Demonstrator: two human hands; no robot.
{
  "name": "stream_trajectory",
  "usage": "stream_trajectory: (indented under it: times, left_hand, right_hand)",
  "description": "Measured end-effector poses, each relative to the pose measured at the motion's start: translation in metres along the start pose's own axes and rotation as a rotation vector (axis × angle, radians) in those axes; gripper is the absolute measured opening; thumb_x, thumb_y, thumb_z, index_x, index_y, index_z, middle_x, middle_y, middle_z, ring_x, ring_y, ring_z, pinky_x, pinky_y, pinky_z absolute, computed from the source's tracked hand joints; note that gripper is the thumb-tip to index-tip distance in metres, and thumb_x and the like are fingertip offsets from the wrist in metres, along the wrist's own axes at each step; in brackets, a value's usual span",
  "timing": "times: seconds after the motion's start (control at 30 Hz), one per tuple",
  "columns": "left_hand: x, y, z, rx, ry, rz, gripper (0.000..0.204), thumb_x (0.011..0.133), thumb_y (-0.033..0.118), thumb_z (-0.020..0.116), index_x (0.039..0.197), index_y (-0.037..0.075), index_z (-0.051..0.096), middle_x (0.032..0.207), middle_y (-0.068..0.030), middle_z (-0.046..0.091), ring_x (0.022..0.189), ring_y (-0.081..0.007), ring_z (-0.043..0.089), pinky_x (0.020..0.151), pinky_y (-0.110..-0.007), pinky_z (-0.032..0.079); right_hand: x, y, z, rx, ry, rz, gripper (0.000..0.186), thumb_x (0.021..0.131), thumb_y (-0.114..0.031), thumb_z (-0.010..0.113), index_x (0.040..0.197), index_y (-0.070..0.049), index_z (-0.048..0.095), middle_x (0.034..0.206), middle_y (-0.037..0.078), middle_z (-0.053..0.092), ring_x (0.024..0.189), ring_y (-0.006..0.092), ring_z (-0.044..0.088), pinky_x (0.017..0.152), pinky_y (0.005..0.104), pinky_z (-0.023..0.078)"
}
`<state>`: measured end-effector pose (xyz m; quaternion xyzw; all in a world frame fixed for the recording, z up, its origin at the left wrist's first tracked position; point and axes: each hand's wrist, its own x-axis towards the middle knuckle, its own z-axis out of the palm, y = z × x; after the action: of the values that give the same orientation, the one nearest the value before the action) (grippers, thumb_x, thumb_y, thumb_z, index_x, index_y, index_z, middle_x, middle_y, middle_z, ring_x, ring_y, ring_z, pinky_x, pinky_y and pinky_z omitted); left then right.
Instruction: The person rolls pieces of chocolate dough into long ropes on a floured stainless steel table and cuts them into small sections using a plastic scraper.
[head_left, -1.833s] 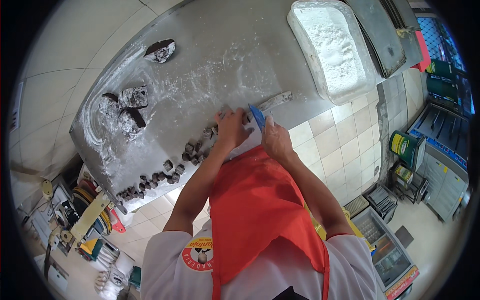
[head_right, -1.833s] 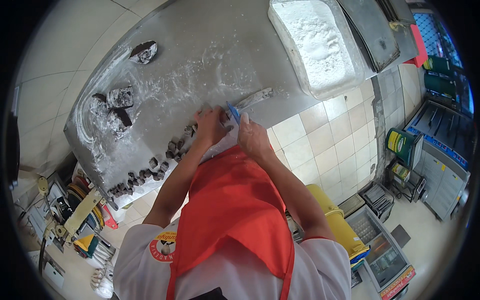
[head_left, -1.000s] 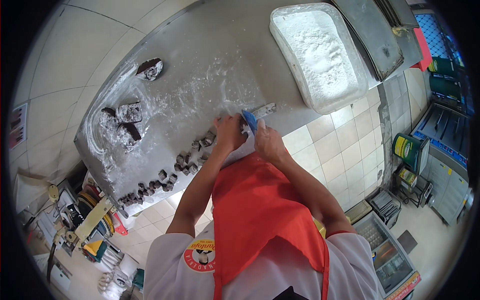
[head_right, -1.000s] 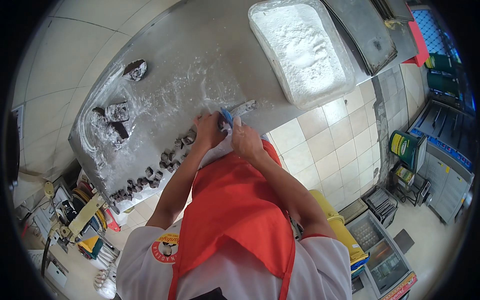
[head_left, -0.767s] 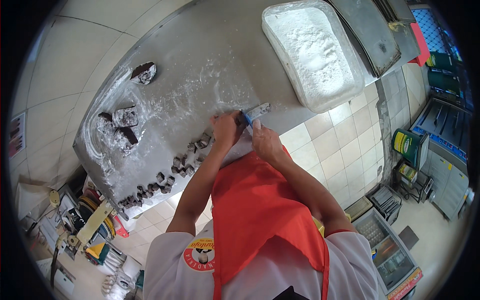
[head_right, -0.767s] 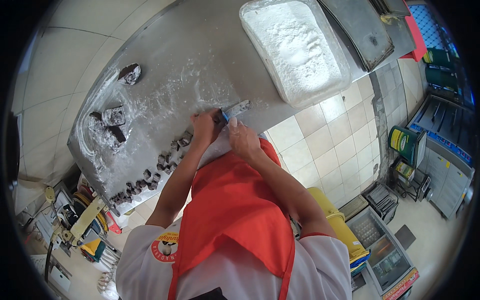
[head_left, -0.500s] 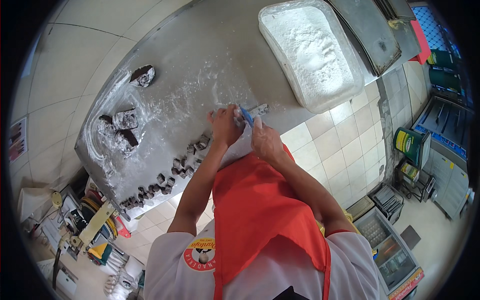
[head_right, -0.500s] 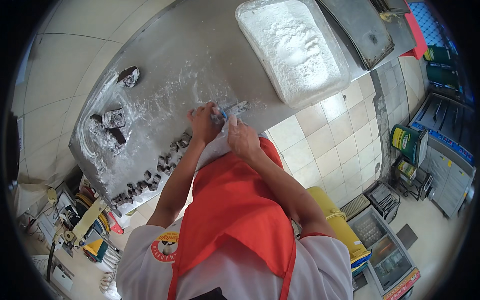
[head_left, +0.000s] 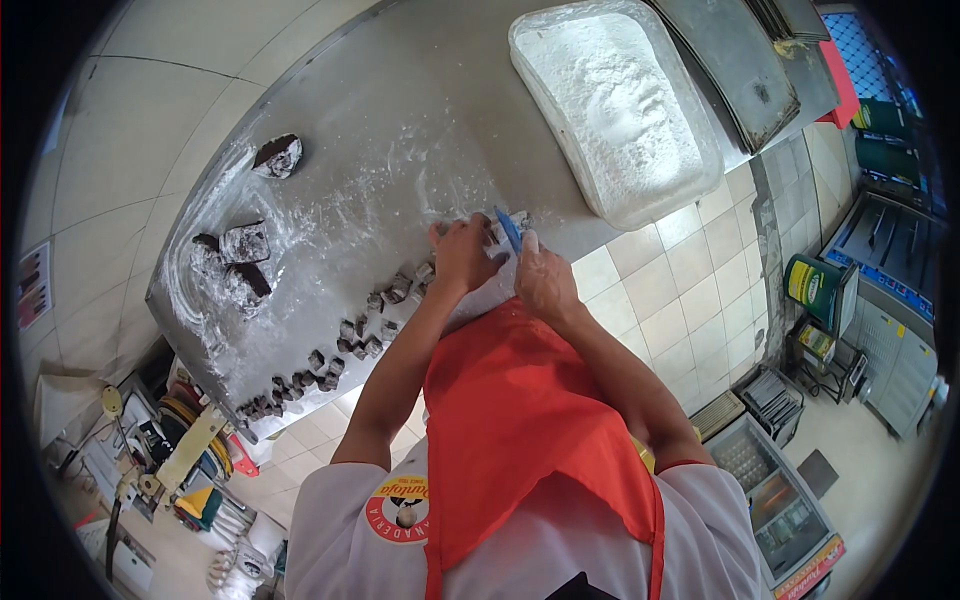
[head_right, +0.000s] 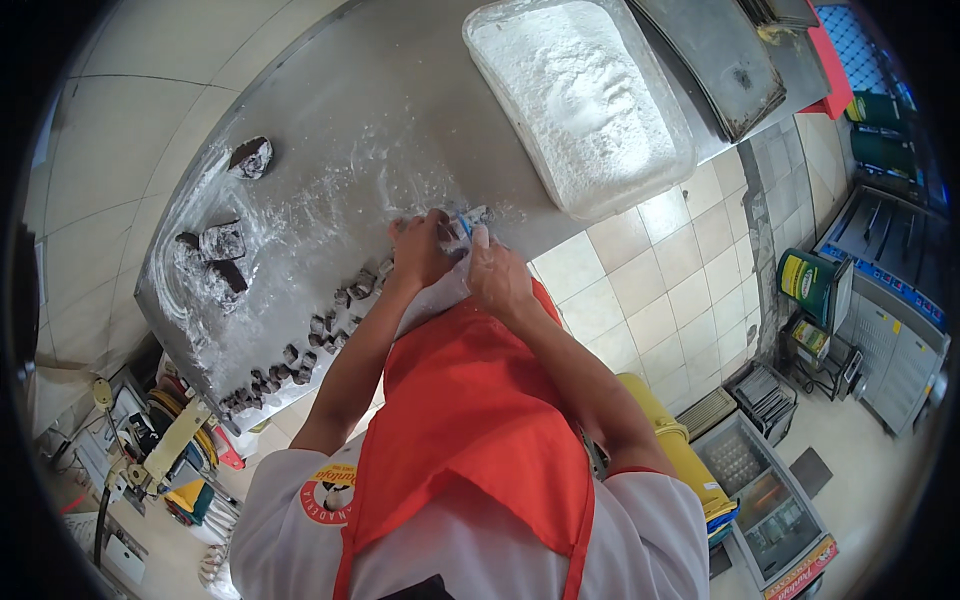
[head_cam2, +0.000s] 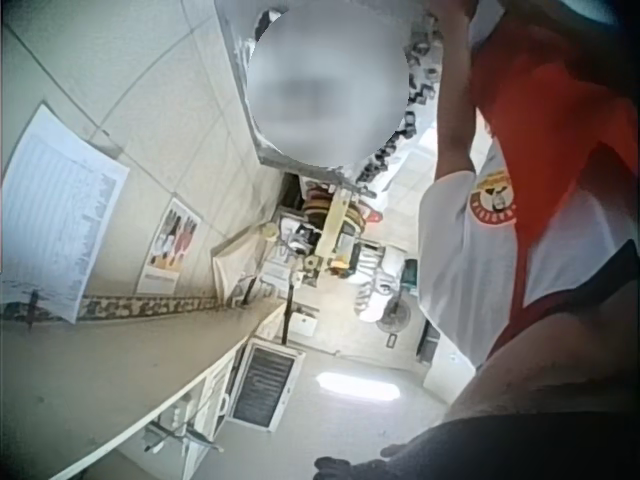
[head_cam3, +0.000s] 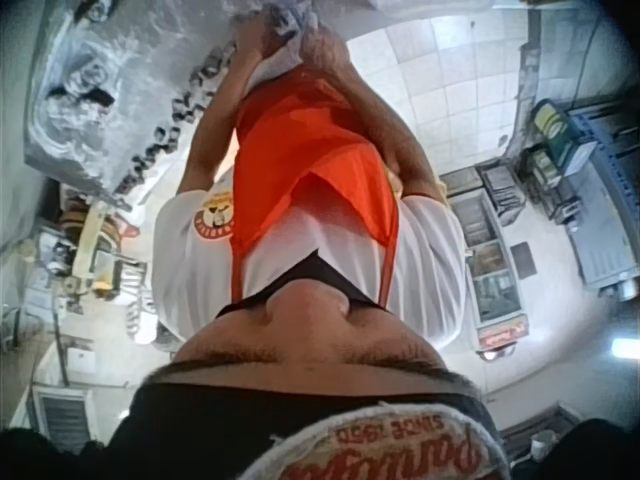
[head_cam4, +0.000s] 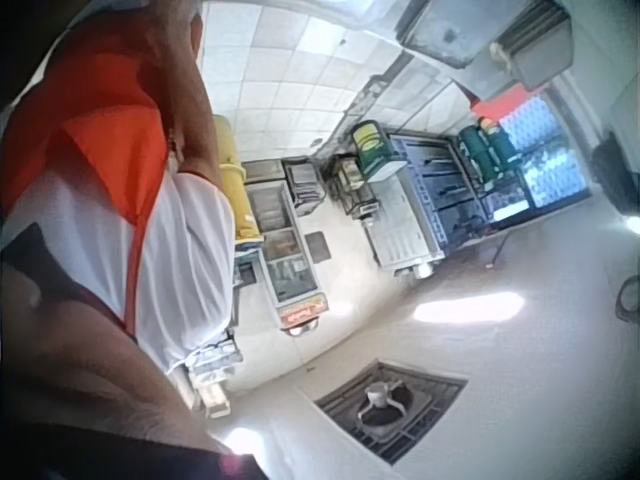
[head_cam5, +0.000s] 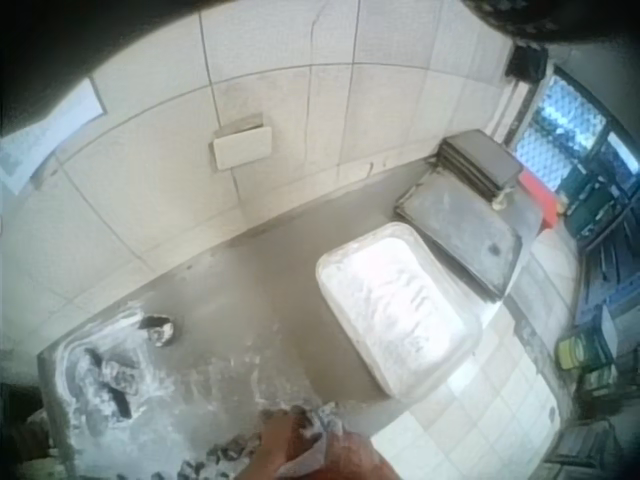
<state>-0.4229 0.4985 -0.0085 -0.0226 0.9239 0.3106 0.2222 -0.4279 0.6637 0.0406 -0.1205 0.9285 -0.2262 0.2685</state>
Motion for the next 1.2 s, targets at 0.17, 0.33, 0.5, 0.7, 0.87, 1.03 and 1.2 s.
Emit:
stream_trajectory:
  times: [0.17,0.33,0.5,0.7,0.87,1.03,1.2]
  left_hand:
    - [0.016,0.000,0.012,0.070,0.068,-0.035,0.041,0.083,0.027,0.070,0.120,0.014,0.064,0.095,-0.0081,0.069,0.108,-0.0294,0.062,0.104,-0.059,0.028]
    - [0.024,-0.016,0.031,0.116,0.294,0.021,0.041,0.083,0.025,0.069,0.123,0.015,0.065,0.101,-0.0092,0.070,0.110,-0.0295,0.061,0.103,-0.059,0.028]
    - [0.022,0.012,0.007,0.041,0.211,0.019,0.041,0.081,0.026,0.071,0.121,0.018,0.069,0.104,-0.0061,0.070,0.111,-0.0268,0.059,0.106,-0.062,0.026]
    - [0.028,0.015,0.013,0.157,0.166,0.050,0.037,0.078,0.031,0.075,0.114,0.023,0.073,0.105,-0.0009,0.070,0.113,-0.0247,0.056,0.107,-0.063,0.025]
    - [0.032,0.005,0.028,0.240,0.193,0.052,0.038,0.075,0.027,0.076,0.113,0.022,0.073,0.107,-0.0029,0.067,0.116,-0.0252,0.055,0.108,-0.062,0.023]
    - [0.035,0.018,0.026,0.235,0.347,0.007,0.045,0.072,0.023,0.078,0.116,0.022,0.069,0.118,-0.0036,0.061,0.119,-0.0257,0.053,0.108,-0.063,0.024]
    - [0.031,0.042,0.009,0.090,0.363,0.191,0.044,0.071,0.019,0.079,0.113,0.017,0.067,0.121,-0.0013,0.057,0.122,-0.0261,0.051,0.107,-0.064,0.024]
  right_hand:
    - [0.006,0.021,0.023,-0.022,-0.017,0.025,0.031,0.098,-0.016,0.044,0.117,0.007,0.051,0.094,0.032,0.066,0.090,0.0486,0.066,0.078,0.0564,0.052]
    - [0.017,0.012,0.021,0.058,-0.066,0.049,0.030,0.097,-0.014,0.041,0.118,0.006,0.050,0.091,0.033,0.066,0.090,0.0491,0.065,0.077,0.0574,0.051]
    - [0.004,0.009,-0.016,0.007,0.033,0.012,0.030,0.094,-0.011,0.044,0.119,0.006,0.048,0.100,0.030,0.066,0.087,0.0464,0.067,0.074,0.0544,0.054]
    - [0.001,0.017,-0.001,-0.057,0.092,0.002,0.023,0.094,-0.008,0.043,0.111,0.007,0.050,0.090,0.031,0.066,0.081,0.0488,0.066,0.072,0.0564,0.053]
    - [0.005,0.017,0.004,-0.030,0.026,0.050,0.026,0.095,-0.011,0.046,0.115,0.005,0.048,0.100,0.029,0.064,0.085,0.0452,0.068,0.072,0.0526,0.056]
    - [0.018,0.032,-0.006,-0.012,-0.037,0.077,0.025,0.095,-0.013,0.050,0.113,0.003,0.048,0.091,0.030,0.066,0.079,0.0476,0.066,0.071,0.0561,0.054]
    - [-0.008,0.037,-0.042,0.147,0.232,0.104,0.033,0.095,-0.013,0.052,0.119,0.008,0.045,0.079,0.030,0.065,0.073,0.0500,0.064,0.065,0.0586,0.050]
